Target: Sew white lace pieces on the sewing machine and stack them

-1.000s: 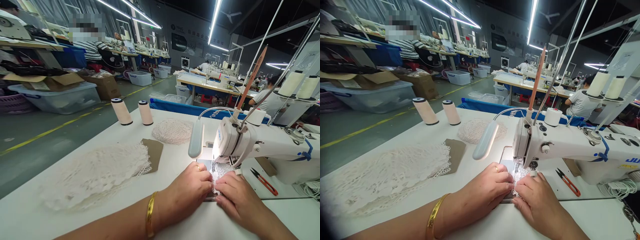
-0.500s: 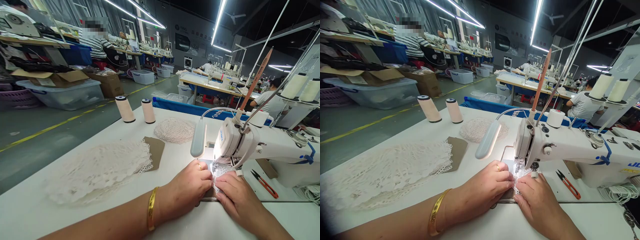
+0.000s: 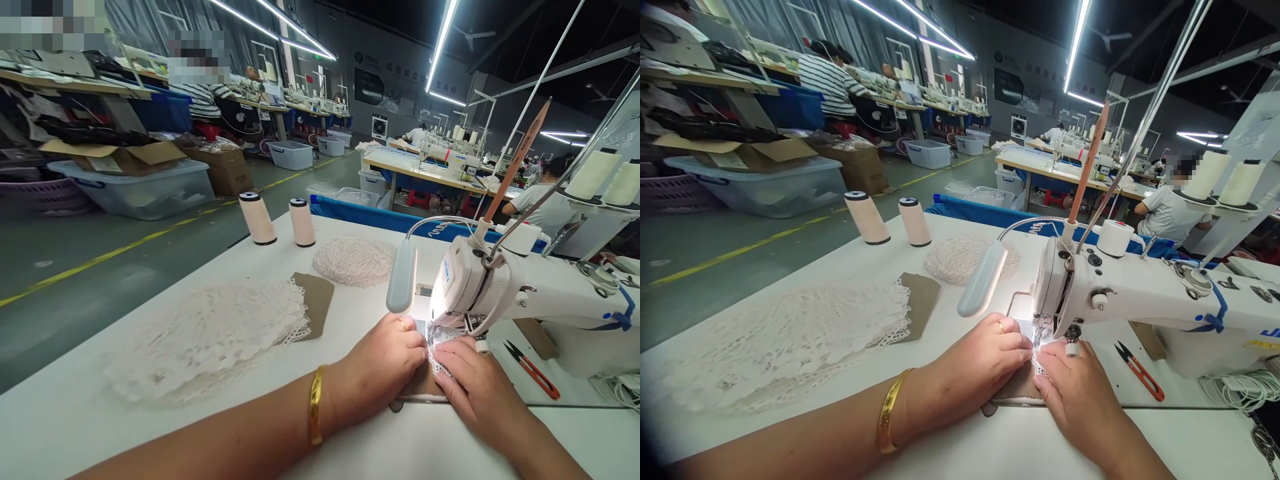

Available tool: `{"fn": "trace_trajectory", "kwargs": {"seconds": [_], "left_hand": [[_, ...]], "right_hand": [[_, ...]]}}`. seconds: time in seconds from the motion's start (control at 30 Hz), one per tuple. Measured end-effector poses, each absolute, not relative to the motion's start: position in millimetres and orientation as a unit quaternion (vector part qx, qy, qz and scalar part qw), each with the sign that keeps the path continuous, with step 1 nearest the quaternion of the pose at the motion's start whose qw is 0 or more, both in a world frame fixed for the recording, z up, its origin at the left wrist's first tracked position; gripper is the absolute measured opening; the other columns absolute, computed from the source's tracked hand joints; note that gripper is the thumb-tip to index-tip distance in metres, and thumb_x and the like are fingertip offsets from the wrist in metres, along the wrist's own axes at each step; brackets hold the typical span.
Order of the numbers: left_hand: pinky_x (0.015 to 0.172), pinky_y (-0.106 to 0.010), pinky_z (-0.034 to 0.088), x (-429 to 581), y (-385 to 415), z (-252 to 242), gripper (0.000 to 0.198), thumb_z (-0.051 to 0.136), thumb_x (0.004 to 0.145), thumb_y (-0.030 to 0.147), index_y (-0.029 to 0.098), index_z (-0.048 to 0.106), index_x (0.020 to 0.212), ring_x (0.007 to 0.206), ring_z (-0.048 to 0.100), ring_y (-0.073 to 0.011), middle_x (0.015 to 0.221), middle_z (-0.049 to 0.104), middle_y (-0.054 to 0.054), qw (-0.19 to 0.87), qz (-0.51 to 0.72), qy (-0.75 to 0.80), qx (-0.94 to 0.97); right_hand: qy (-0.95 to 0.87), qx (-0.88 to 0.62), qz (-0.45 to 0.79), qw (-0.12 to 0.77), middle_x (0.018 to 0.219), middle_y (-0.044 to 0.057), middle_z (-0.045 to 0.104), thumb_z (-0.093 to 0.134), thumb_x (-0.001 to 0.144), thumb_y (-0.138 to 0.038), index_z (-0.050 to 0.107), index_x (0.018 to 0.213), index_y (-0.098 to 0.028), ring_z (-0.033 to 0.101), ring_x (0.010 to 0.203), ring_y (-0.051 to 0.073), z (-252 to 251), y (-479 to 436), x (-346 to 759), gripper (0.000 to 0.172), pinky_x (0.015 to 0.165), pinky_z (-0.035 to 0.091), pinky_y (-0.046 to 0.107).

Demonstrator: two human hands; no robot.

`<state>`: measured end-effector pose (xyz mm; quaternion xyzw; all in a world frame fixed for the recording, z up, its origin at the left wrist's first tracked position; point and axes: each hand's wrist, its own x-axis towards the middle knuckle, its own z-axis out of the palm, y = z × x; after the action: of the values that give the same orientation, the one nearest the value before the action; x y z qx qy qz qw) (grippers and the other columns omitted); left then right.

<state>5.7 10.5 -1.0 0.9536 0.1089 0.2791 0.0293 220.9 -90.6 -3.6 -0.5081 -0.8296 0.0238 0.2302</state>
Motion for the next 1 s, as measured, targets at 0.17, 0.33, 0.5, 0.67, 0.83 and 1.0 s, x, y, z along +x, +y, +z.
{"fn": "trace_trajectory", "kwargs": {"seconds": [0.17, 0.33, 0.5, 0.67, 0.83, 1.0], "left_hand": [[0.082, -0.035, 0.046, 8, 16, -1, 0.029, 0.048, 0.104, 0.013, 0.019, 0.074, 0.094, 0.086, 0.059, -0.0220, 0.086, 0.071, -0.005, 0.025, 0.266, 0.127, 0.955], [0.084, -0.037, 0.048, 11, 19, -1, 0.031, 0.045, 0.104, 0.013, 0.018, 0.074, 0.093, 0.086, 0.061, -0.0223, 0.085, 0.071, -0.007, 0.033, 0.284, 0.138, 0.948], [0.082, -0.037, 0.049, 11, 24, 3, 0.017, 0.053, 0.097, 0.014, 0.018, 0.069, 0.093, 0.087, 0.063, -0.0229, 0.088, 0.071, -0.006, 0.093, 0.280, 0.172, 0.940], [0.089, -0.039, 0.052, 14, 29, 7, 0.008, 0.066, 0.089, 0.023, 0.020, 0.064, 0.096, 0.102, 0.062, -0.0270, 0.108, 0.068, -0.006, 0.166, 0.249, 0.261, 0.918], [0.092, -0.046, 0.052, 8, 26, 15, 0.023, 0.070, 0.095, 0.042, 0.021, 0.068, 0.104, 0.116, 0.056, -0.0338, 0.121, 0.064, -0.012, 0.092, 0.213, 0.253, 0.939], [0.084, -0.043, 0.051, -4, 10, 29, 0.029, 0.075, 0.090, 0.027, 0.016, 0.060, 0.068, 0.105, 0.059, -0.0316, 0.115, 0.065, -0.014, 0.044, 0.205, 0.259, 0.943]], "right_hand": [[-0.820, -0.528, 0.004, 0.221, 0.122, 0.008, 0.073, 0.051, 0.104, -0.020, 0.067, 0.119, -0.025, 0.066, 0.108, 0.029, -10, -87, 224, 0.023, 0.082, 0.058, 0.041], [-0.810, -0.542, -0.024, 0.224, 0.134, 0.010, 0.071, 0.050, 0.103, -0.021, 0.065, 0.129, -0.024, 0.068, 0.112, 0.030, -14, -86, 224, 0.030, 0.086, 0.061, 0.045], [-0.812, -0.534, -0.037, 0.234, 0.137, 0.011, 0.071, 0.051, 0.103, -0.019, 0.062, 0.137, -0.023, 0.067, 0.117, 0.031, -15, -86, 224, 0.035, 0.091, 0.061, 0.047], [-0.809, -0.538, -0.017, 0.237, 0.139, 0.009, 0.070, 0.050, 0.104, -0.020, 0.061, 0.138, -0.024, 0.065, 0.122, 0.032, -15, -86, 224, 0.035, 0.093, 0.059, 0.047], [-0.808, -0.532, -0.017, 0.252, 0.139, 0.010, 0.069, 0.048, 0.107, -0.022, 0.058, 0.140, -0.024, 0.064, 0.124, 0.032, -14, -89, 224, 0.035, 0.096, 0.057, 0.048], [-0.815, -0.505, -0.048, 0.281, 0.126, 0.010, 0.073, 0.046, 0.107, -0.018, 0.061, 0.131, -0.024, 0.066, 0.114, 0.030, -12, -94, 223, 0.029, 0.091, 0.057, 0.045]]}}
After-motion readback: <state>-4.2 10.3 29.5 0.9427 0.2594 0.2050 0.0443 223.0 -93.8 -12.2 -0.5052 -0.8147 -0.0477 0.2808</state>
